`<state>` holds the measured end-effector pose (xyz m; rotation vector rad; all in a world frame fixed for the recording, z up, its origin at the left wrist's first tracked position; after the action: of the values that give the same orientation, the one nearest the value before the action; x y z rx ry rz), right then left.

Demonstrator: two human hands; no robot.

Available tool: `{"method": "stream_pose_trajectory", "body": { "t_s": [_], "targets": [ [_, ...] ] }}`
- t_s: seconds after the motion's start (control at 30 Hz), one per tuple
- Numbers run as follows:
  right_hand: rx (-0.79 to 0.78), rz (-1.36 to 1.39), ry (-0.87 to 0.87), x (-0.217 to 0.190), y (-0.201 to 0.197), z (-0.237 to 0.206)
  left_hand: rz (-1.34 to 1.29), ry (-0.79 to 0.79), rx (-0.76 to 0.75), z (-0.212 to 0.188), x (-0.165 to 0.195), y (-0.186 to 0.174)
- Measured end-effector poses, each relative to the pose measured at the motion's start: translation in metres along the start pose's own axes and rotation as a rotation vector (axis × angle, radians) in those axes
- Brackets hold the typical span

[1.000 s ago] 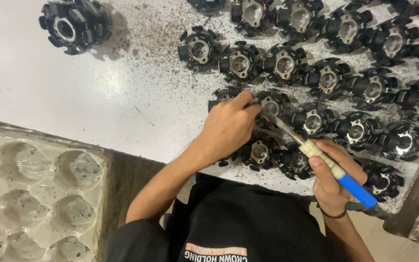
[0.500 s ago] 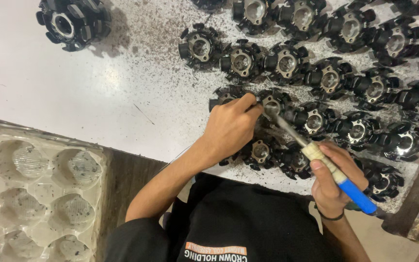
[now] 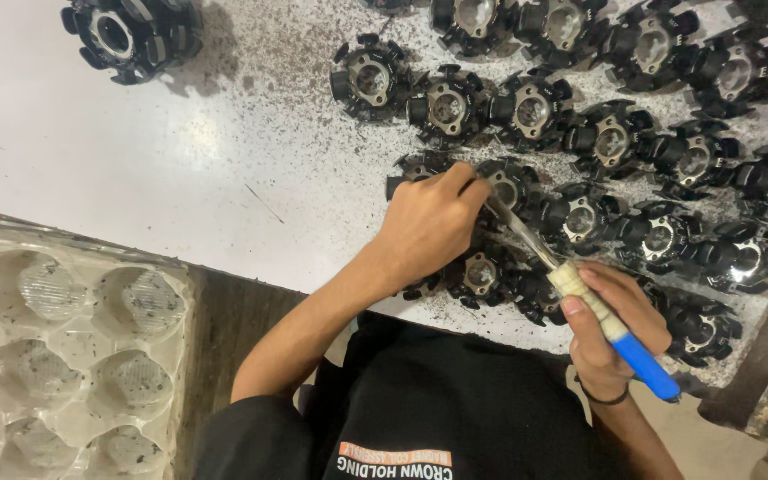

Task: The person arranges black plastic wheel-hub components on a workbench and uses a heated soldering iron to melt residue from the center of each component, working through them one at a time and setting cleaned parts aside.

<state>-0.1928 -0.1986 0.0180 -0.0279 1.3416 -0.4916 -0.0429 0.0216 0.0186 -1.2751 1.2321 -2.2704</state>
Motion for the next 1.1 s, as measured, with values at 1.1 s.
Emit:
{"method": "stream_pose_trajectory", "body": {
  "t_s": [1.1],
  "targets": [
    [0.038, -0.029, 0.034, -0.003, -0.022, -0.082, -0.114, 0.02, -0.104, -0.08, 0.03, -0.018]
  ]
}}
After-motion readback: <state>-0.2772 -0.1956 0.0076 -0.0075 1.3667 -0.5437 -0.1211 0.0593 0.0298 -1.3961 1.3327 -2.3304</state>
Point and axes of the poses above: each hand's wrist, its own z-axis towards the middle knuckle, its own y-axis out of the palm, x = y × z, the point moved 1 cm from there along z, towards the middle knuckle, and after that the axes turned 2 degrees about z, right-handed, at the moved point
